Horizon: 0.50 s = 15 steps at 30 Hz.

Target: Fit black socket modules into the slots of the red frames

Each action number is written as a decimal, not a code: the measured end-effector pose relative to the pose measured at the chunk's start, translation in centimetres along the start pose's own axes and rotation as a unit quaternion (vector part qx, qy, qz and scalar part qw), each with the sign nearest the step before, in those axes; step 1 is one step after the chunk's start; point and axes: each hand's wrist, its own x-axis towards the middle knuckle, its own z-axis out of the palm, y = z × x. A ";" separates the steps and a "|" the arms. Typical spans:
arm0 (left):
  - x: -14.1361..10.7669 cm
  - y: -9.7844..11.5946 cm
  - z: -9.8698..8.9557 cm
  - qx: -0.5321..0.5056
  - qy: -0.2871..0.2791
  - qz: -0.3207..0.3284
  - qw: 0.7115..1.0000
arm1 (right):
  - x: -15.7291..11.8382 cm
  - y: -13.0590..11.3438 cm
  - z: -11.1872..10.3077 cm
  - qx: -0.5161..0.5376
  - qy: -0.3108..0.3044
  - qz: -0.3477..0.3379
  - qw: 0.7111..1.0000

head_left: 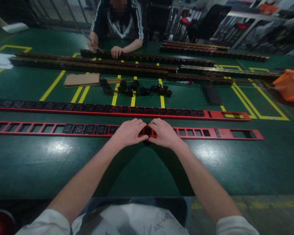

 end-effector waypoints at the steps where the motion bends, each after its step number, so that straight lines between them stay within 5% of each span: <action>1: 0.0 0.0 0.0 -0.004 0.000 0.000 1.000 | 0.1 -0.2 0.1 0.001 0.002 0.002 1.000; 15: -0.3 -0.7 -0.5 -0.067 -0.001 -0.027 0.997 | 0.1 0.0 0.2 0.018 0.018 -0.002 1.000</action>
